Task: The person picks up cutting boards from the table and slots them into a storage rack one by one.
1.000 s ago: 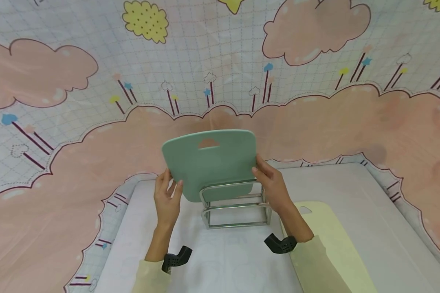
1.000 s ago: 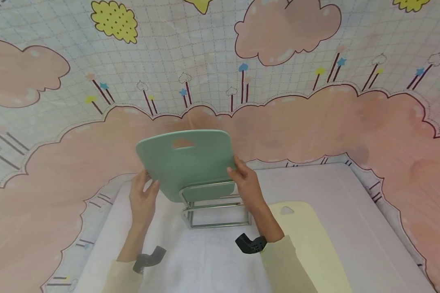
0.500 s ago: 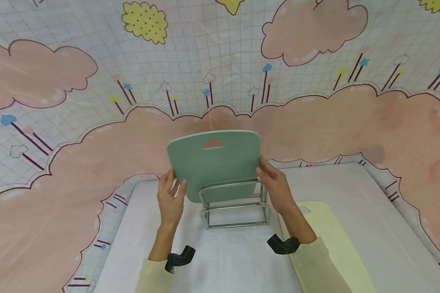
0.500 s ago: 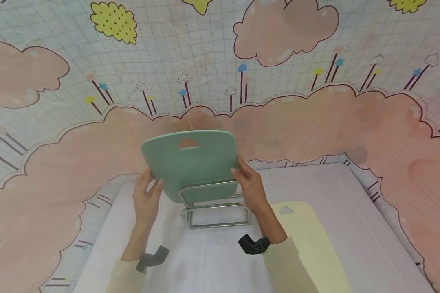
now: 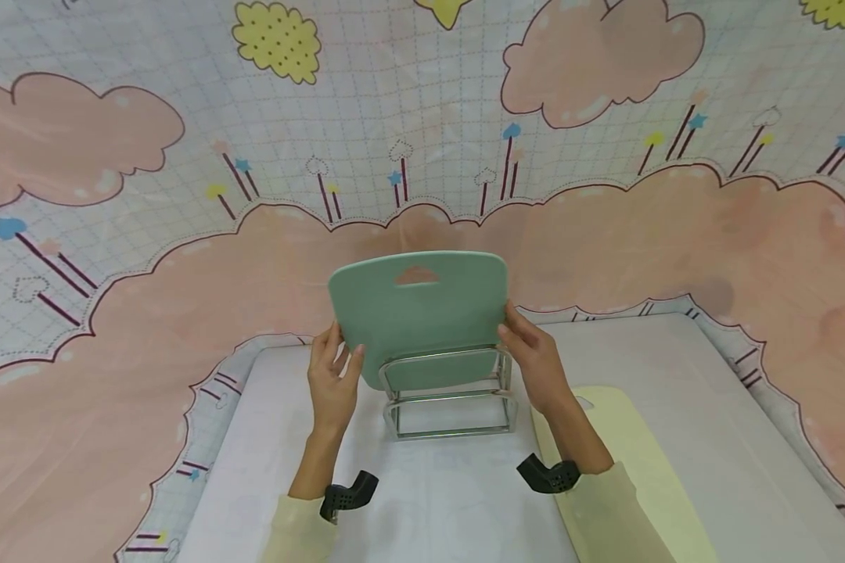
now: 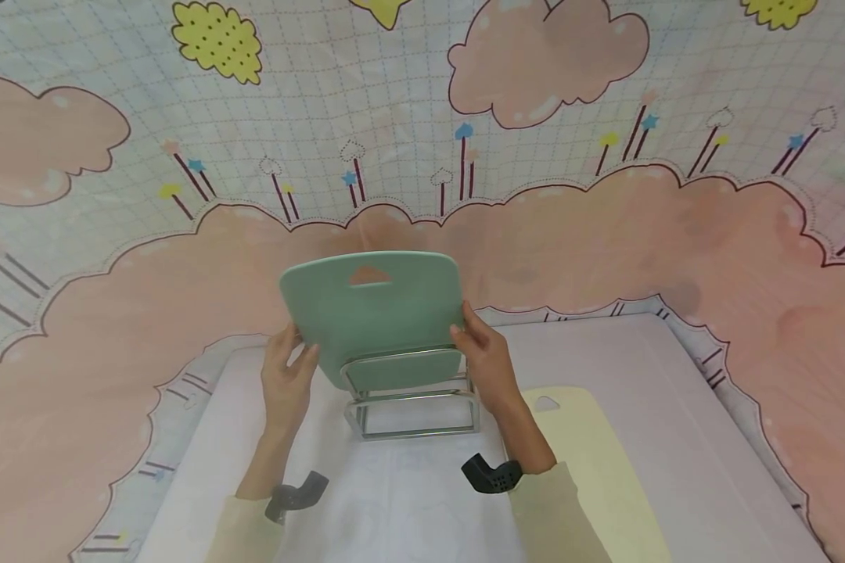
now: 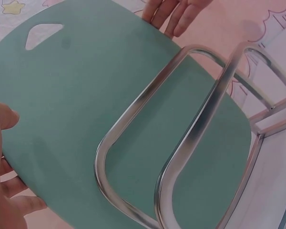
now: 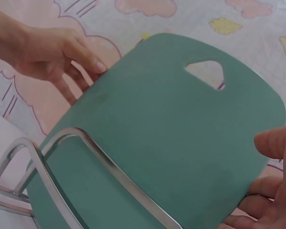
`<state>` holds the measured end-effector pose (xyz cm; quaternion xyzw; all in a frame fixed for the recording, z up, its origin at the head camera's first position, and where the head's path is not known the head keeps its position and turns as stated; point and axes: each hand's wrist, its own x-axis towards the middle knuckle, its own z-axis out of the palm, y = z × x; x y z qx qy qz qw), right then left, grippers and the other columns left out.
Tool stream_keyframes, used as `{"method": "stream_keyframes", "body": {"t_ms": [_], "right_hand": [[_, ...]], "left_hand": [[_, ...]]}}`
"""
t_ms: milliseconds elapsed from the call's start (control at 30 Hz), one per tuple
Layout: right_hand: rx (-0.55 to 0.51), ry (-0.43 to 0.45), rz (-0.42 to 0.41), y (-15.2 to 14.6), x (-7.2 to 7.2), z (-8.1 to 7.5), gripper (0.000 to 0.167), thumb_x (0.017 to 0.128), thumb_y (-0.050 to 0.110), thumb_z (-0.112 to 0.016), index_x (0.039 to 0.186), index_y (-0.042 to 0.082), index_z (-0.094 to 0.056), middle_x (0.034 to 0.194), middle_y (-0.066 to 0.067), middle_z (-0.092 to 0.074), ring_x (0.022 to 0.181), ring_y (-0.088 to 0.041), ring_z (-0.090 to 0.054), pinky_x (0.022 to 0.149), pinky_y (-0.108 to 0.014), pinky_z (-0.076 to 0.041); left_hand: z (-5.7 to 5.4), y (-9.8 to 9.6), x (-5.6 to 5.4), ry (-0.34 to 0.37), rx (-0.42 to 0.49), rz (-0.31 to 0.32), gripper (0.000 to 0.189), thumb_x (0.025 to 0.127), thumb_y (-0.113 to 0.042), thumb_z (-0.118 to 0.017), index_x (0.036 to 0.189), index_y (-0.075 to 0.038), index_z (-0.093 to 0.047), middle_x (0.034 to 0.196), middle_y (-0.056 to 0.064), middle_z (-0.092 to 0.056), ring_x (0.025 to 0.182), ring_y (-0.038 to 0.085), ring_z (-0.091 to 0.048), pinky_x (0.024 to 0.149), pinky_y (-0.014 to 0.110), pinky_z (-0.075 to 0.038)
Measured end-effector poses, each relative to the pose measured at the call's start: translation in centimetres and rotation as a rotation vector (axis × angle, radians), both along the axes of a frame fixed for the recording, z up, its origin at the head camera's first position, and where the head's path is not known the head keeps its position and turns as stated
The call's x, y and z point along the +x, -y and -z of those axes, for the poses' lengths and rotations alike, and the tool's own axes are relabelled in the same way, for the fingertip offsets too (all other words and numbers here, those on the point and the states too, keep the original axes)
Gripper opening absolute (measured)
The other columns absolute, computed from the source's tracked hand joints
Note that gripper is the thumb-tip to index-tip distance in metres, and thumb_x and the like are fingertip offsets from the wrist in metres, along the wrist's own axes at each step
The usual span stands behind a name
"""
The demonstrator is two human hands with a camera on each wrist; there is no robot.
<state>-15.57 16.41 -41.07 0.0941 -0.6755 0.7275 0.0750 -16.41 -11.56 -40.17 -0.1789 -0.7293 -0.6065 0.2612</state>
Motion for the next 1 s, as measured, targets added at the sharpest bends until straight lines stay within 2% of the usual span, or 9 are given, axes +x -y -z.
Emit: {"method": "stream_keyframes", "body": {"t_ms": [167, 433, 633, 1000], "right_hand": [[0.015, 0.016, 0.019, -0.2, 0.1, -0.2, 0.059, 0.101, 0.022, -0.05, 0.148, 0.0, -0.025, 0.153, -0.009, -0.026, 0.14, -0.016, -0.022, 0.112, -0.035, -0.022], [0.068, 0.027, 0.038, -0.7, 0.0, -0.2, 0.058, 0.101, 0.026, -0.049, 0.149, 0.002, -0.025, 0.153, -0.007, -0.026, 0.14, -0.016, -0.022, 0.113, -0.037, -0.02], [0.06, 0.032, 0.02, -1.0, 0.0, -0.2, 0.059, 0.102, 0.025, -0.048, 0.15, 0.002, -0.023, 0.154, -0.008, -0.024, 0.141, -0.018, -0.021, 0.113, -0.037, -0.019], [0.071, 0.035, 0.014, -1.0, 0.1, -0.3, 0.061, 0.102, 0.024, -0.048, 0.15, 0.001, -0.019, 0.156, -0.006, -0.019, 0.142, -0.017, -0.017, 0.114, -0.038, -0.016]], "left_hand": [[-0.2, -0.2, -0.1, 0.016, 0.002, 0.007, 0.054, 0.09, 0.01, -0.057, 0.138, 0.017, -0.032, 0.127, 0.034, -0.038, 0.12, 0.04, -0.042, 0.101, 0.052, -0.035], [-0.2, -0.6, -0.3, 0.007, -0.005, 0.021, 0.055, 0.09, 0.009, -0.058, 0.138, 0.018, -0.031, 0.127, 0.036, -0.038, 0.119, 0.042, -0.041, 0.1, 0.056, -0.035], [-0.2, -0.8, -0.3, 0.006, -0.014, 0.016, 0.055, 0.09, 0.009, -0.058, 0.138, 0.016, -0.032, 0.127, 0.037, -0.038, 0.119, 0.044, -0.042, 0.098, 0.059, -0.035], [-0.3, -1.0, -0.1, 0.042, -0.04, 0.036, 0.056, 0.092, 0.008, -0.057, 0.139, 0.017, -0.029, 0.128, 0.036, -0.036, 0.12, 0.044, -0.04, 0.101, 0.054, -0.035]]}}
